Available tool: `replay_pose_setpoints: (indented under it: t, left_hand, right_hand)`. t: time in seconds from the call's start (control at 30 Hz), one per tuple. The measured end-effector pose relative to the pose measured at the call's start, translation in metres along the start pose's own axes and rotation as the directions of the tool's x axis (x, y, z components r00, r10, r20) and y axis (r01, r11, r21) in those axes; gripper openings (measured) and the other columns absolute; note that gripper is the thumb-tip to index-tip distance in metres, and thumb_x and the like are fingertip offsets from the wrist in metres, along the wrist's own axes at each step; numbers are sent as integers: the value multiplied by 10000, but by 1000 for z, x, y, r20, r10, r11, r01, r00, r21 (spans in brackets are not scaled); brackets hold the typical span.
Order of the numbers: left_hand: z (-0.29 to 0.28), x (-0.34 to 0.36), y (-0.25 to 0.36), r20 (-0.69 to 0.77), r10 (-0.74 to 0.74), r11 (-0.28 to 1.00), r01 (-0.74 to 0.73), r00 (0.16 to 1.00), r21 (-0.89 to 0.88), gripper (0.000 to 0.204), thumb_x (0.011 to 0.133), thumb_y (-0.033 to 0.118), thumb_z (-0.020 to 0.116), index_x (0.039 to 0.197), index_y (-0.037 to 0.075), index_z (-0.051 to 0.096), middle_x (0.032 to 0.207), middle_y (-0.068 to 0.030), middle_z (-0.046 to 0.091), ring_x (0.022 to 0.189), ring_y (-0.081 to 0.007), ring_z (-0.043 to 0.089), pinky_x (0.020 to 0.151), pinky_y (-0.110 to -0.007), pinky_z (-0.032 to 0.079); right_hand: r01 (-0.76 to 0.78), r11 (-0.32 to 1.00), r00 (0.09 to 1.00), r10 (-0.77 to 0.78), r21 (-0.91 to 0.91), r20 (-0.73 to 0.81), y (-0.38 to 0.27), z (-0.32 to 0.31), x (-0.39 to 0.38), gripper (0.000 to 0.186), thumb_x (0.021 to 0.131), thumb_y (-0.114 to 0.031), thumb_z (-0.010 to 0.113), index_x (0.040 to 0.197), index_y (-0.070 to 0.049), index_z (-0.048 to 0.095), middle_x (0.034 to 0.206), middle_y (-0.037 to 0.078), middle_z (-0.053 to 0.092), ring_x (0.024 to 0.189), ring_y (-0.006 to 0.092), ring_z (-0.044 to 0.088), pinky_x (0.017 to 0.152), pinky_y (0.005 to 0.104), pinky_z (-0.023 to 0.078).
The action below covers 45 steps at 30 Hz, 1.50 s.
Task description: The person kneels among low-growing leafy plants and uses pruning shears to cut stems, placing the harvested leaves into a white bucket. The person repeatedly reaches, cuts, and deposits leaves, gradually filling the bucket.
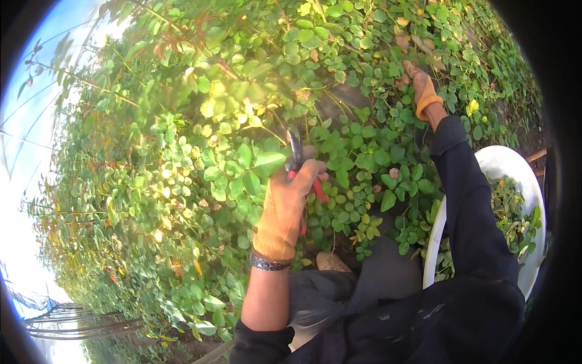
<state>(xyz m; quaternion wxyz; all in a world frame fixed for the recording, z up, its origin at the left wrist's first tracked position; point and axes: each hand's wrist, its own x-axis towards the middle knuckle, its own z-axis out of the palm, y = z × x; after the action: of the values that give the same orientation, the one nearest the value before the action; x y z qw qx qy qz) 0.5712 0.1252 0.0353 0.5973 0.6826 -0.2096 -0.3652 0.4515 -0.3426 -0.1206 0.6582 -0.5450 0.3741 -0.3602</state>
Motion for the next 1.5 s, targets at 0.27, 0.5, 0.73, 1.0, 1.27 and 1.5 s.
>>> replay_pose_setpoints:
  t: [0.27,0.5,0.73,1.0,1.27,1.5]
  left_hand:
    - [4,-1,5,-13,15,999,-16,1000,-38,627,1053,307,697,1518,-94,568,1132,-139,786,1014,-225,763,926,-401,629]
    - [9,3,2,33,17,999,-16,999,-48,605,1074,267,672,1533,-103,539,1171,-172,769,1050,-270,763,942,-422,634]
    - [2,3,0,-19,23,1000,-23,1000,0,568,1079,248,657,1515,-101,554,1166,-180,774,1072,-280,770,938,-417,642]
    - [-1,7,-3,-47,28,999,-30,999,-35,580,1057,256,700,1499,-103,584,1167,-173,778,1014,-261,774,923,-422,655]
    - [-6,4,1,-30,31,995,-34,999,-91,611,1056,334,712,1471,-104,610,1177,-183,772,1024,-268,769,956,-424,646]
    - [-12,13,3,-20,92,988,-94,996,-120,603,1068,335,707,1473,-102,615,1194,-178,772,1074,-275,767,995,-429,638]
  right_hand:
    - [33,998,983,-21,62,-183,7,-9,-72,497,1134,-224,643,1570,13,612,1543,128,661,1363,249,610,1160,432,464]
    - [447,311,867,-382,-839,321,-19,43,-56,845,952,-221,830,1701,-153,445,1258,309,750,1160,464,726,968,516,576]
    - [258,558,964,-94,-789,249,10,87,-6,557,1063,-452,743,1417,-23,696,1205,244,797,1081,376,746,947,517,562]
    - [-100,951,990,126,292,-70,68,36,-76,463,1148,-426,588,1431,-107,767,1715,128,517,1574,305,407,1243,454,381]
    - [-135,938,963,200,320,-182,34,70,-140,513,1108,-513,613,1407,-118,746,1653,132,532,1478,343,462,1075,582,432]
    - [-305,821,726,528,482,-440,107,84,-261,526,1125,-436,638,1423,-19,758,1546,174,663,1446,323,537,1237,555,345]
